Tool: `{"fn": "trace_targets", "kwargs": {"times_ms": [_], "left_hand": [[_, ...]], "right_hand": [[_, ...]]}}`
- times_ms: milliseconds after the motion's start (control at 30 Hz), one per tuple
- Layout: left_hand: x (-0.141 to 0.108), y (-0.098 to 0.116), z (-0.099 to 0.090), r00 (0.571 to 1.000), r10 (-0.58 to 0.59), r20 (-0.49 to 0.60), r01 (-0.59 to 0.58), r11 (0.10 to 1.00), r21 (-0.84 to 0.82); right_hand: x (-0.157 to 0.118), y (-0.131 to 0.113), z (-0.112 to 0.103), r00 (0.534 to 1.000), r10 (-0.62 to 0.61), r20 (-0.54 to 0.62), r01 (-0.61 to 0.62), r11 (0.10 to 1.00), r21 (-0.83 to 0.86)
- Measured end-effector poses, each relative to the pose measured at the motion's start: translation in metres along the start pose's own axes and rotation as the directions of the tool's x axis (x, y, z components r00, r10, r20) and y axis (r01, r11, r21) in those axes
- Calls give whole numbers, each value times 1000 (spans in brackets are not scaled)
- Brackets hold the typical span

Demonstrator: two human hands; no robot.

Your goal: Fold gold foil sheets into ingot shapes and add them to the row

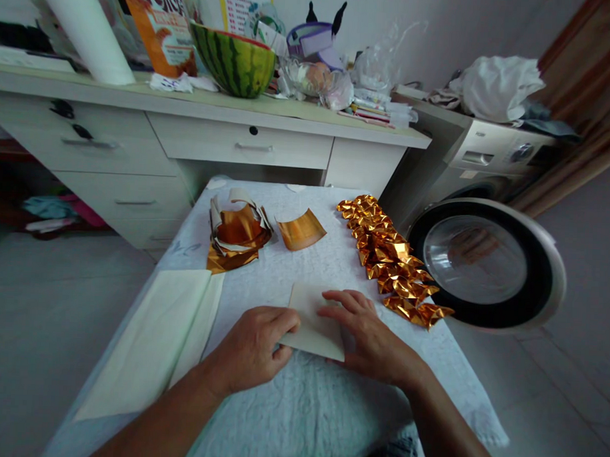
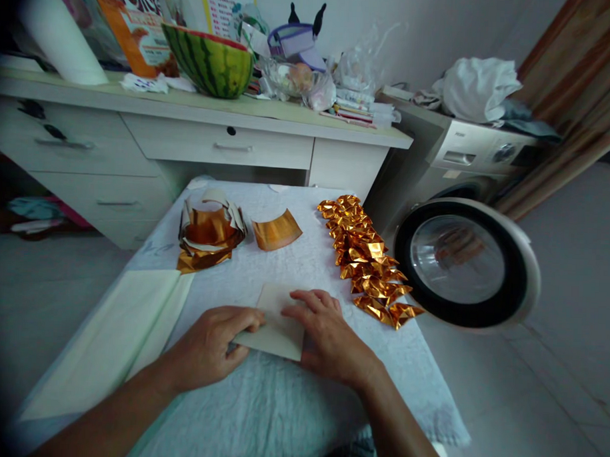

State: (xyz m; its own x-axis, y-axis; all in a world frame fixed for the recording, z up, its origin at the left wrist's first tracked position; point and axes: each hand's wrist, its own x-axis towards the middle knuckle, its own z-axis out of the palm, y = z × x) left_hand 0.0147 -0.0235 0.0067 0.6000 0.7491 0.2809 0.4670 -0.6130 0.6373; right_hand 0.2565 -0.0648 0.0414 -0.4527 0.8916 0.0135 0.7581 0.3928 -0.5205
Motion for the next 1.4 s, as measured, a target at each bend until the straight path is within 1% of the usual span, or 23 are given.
{"fn": "trace_targets", "kwargs": {"times_ms": [67, 100, 200, 267, 367, 500, 567, 633, 700, 767, 867, 1033, 1133, 1267, 1400], "left_hand": [[1, -1, 0, 997, 1, 80, -3, 1000, 24], [2, -1, 0, 995, -12, 104, 9, 1000, 23], [5, -2, 0, 990, -110, 91, 115, 992, -58], [7, -2, 0, 981, -179, 72, 187, 974, -124], [9, -2, 3, 962, -268, 49, 273, 944, -186], [10, -3, 7, 945, -326, 16, 322, 924, -205], [11, -4, 8, 941, -337, -12, 329, 926, -186], [12, -5, 10, 937, -345, -48, 335, 931, -142], [13, -7, 11, 933, -348, -94, 342, 936, -82], [13, -10, 13, 930, -343, -130, 342, 939, -34], [13, -15, 16, 935, -329, -135, 331, 944, -8], [13, -19, 19, 941, -318, -118, 321, 947, 11], [13, -19, 18, 943, -305, -135, 312, 949, 41], [15, -18, 15, 944, -255, -208, 289, 945, 155], [16, -17, 13, 933, -286, -217, 337, 905, 258]], "right_hand": [[-1, -1, -3, 1000, -24, 15, 23, 996, 80], [-1, -2, -5, 999, -27, 30, 23, 992, 120], [3, -5, -9, 998, 2, 69, -17, 978, 209], [9, -8, -10, 996, 58, 70, -73, 968, 240], [18, -10, -7, 988, 151, 44, -157, 961, 228], [32, -7, -2, 971, 241, -7, -239, 966, 98], [41, -3, -1, 974, 221, -48, -220, 975, 14], [50, 1, -1, 982, 166, -87, -172, 982, -71], [58, 5, 0, 986, 145, -87, -156, 978, -139], [66, 7, 1, 985, 161, -68, -171, 969, -176], [72, 10, 7, 977, 201, -74, -211, 961, -179], [73, 17, 21, 978, 186, -94, -202, 958, -202], [74, 20, 26, 974, 204, -95, -220, 954, -206], [75, 19, 27, 969, 237, -72, -246, 953, -179], [76, 19, 28, 966, 242, -86, -252, 958, -136]]}}
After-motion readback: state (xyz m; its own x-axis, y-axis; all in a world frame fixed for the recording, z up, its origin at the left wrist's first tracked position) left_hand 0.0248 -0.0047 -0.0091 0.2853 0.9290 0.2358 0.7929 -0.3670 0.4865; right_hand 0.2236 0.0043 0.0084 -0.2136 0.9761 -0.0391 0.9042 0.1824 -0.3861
